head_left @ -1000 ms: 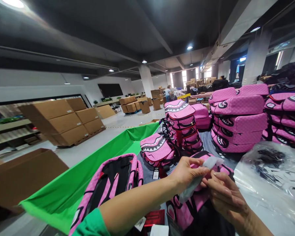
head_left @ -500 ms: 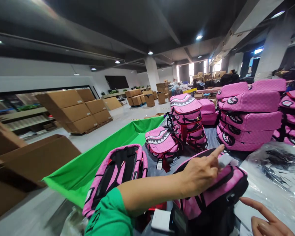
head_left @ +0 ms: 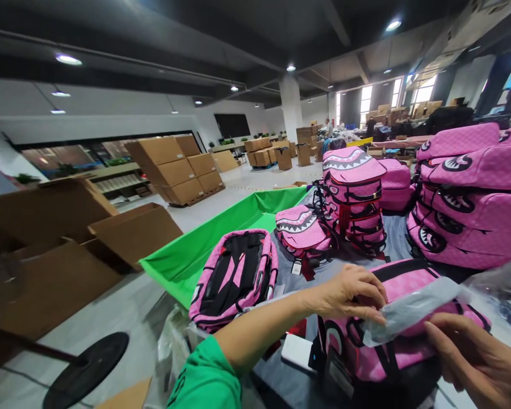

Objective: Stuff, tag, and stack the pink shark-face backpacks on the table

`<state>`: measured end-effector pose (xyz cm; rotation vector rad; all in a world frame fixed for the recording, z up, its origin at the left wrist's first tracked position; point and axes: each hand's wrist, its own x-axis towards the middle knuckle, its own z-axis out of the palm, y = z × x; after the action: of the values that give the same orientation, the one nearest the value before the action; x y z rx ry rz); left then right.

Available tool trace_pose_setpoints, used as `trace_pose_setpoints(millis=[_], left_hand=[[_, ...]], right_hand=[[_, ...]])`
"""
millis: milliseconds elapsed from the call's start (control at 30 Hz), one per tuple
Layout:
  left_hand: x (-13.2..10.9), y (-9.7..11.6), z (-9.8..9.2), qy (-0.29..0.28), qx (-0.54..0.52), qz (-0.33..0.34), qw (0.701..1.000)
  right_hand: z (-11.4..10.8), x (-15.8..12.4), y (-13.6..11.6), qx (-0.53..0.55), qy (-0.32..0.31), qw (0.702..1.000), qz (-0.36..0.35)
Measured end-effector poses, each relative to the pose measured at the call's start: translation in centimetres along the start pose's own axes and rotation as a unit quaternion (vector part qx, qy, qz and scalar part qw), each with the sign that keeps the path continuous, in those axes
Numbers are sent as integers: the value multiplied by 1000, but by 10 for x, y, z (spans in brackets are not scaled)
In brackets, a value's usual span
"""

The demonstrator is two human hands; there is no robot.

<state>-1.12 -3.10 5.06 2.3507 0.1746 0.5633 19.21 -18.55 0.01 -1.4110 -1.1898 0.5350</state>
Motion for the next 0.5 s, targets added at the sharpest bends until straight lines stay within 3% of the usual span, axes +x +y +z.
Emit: trace_pose_setpoints(millis=[100, 233, 300, 333, 400, 500], left_hand=[[3, -6, -3, 0, 55, 23, 998], [3, -17, -1, 22, 128, 17, 991], [-1, -21, 6, 64, 150, 8, 987], [-3, -23, 10, 98, 163, -2, 982], [-7, -24, 19, 166, 196, -24, 966], [-10, -24, 31, 212, 256, -52, 942]], right_hand=[[7, 14, -10, 11, -24, 1000, 8], [13, 22, -13, 6, -5, 1000, 4], [14, 22, -10, -42, -6, 997, -66], [14, 23, -7, -78, -6, 988, -133], [14, 26, -4, -165, -8, 938, -303], [18, 43, -13, -294, -14, 815, -499]])
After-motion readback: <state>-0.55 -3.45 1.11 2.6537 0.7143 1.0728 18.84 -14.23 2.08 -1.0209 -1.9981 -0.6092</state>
